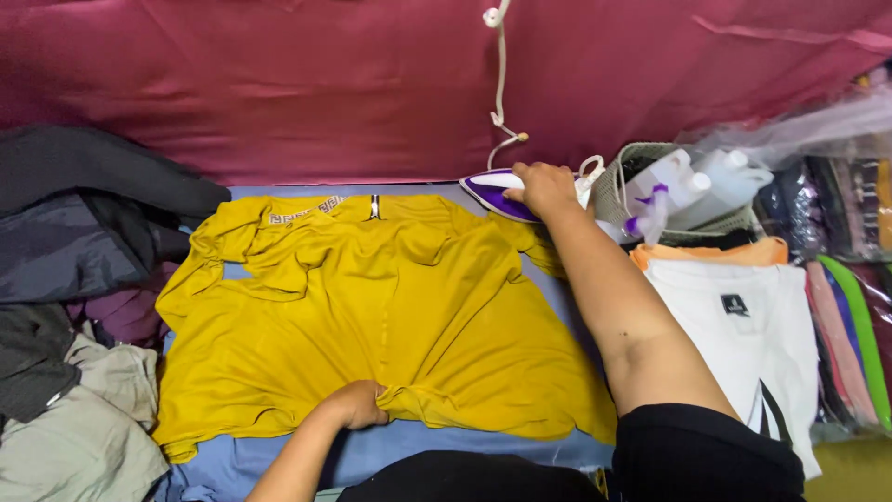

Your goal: Ironing a yellow shirt on an ironing board.

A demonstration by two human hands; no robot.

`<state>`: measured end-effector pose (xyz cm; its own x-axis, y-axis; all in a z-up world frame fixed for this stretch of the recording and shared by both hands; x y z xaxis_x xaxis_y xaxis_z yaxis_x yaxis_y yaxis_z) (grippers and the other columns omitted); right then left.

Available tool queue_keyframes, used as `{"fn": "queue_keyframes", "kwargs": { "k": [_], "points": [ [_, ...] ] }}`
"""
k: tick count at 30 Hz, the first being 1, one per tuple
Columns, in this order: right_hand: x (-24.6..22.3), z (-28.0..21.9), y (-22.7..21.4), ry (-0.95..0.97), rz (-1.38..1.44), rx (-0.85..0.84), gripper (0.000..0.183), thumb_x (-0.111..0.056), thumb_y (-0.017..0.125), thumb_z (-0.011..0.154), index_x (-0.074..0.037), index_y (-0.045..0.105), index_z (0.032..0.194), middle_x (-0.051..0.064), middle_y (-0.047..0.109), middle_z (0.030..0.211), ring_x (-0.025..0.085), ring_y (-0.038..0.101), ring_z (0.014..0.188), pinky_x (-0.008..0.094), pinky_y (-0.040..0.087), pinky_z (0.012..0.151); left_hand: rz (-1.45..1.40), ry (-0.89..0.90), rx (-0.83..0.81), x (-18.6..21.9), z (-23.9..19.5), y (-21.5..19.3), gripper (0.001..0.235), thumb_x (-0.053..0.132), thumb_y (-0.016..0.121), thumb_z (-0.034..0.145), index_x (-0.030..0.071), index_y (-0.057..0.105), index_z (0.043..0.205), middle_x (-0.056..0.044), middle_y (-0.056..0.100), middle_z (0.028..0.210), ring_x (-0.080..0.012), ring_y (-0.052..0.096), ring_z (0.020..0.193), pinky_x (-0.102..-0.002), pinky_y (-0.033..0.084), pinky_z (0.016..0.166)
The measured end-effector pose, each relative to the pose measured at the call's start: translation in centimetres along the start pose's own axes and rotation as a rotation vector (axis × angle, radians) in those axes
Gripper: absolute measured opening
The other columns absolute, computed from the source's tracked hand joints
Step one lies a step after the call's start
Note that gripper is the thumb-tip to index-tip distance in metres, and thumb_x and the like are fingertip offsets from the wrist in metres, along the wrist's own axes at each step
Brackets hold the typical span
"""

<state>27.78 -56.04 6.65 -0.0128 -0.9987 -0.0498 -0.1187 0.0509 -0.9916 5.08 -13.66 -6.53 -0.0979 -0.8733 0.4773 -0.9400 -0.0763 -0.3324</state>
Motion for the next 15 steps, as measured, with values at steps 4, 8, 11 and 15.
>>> {"fn": "queue_keyframes", "kwargs": {
  "k": [4, 8, 11, 15],
  "points": [
    [1.8, 1.9, 2.1, -0.023, -0.046, 0.019, 0.052, -0.053, 0.074, 0.082, -0.022, 0.068, 0.124, 0.011, 0.07, 0.117, 0.033, 0.062, 0.116, 0.049, 0.046, 0.096, -0.003, 0.118, 0.171, 0.0, 0.4, -0.2, 0.037, 0.028, 0.073, 0.077, 0.015, 0.076, 0.112, -0.014, 0.074, 0.116, -0.0328, 0.07, 0.107, -0.04, 0.055, 0.094],
    [2.8, 2.3, 2.4, -0.004, -0.018, 0.009, 0.055, -0.056, 0.072, 0.085, -0.022, 0.068, 0.128, 0.011, 0.069, 0.12, 0.032, 0.06, 0.119, 0.05, 0.041, 0.099, -0.112, 0.271, 0.23, 0.7, -0.1, -0.7, 0.035, 0.025, 0.073, 0.079, 0.01, 0.074, 0.111, -0.011, 0.075, 0.106, -0.0285, 0.069, 0.099, -0.038, 0.055, 0.088],
    [2.5, 1.4, 1.7, 0.018, -0.04, 0.006, 0.052, -0.057, 0.071, 0.087, -0.022, 0.069, 0.126, 0.01, 0.07, 0.118, 0.032, 0.06, 0.12, 0.049, 0.041, 0.1, -0.288, 0.246, 0.038, 0.4, 0.4, 1.0, 0.033, 0.022, 0.067, 0.082, 0.011, 0.073, 0.113, -0.005, 0.077, 0.097, -0.0187, 0.069, 0.089, -0.032, 0.055, 0.083],
    [1.8, 0.7, 2.0, 0.031, -0.02, -0.006, 0.052, -0.056, 0.072, 0.086, -0.024, 0.069, 0.127, 0.009, 0.068, 0.121, 0.03, 0.056, 0.123, 0.052, 0.037, 0.104, -0.383, 0.221, -0.132, 0.4, 0.2, 2.5, 0.03, 0.019, 0.065, 0.085, 0.008, 0.073, 0.112, -0.001, 0.074, 0.092, -0.0123, 0.064, 0.082, -0.029, 0.054, 0.079]
  ]
}}
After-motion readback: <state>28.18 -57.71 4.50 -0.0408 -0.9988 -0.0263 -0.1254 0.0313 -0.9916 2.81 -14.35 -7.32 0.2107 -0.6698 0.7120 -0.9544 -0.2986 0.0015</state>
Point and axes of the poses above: each hand's wrist, its own z-axis towards the middle knuckle, its own y-axis out of the palm, x = y × z, the point moved 3 cm from there along z, towards the middle knuckle
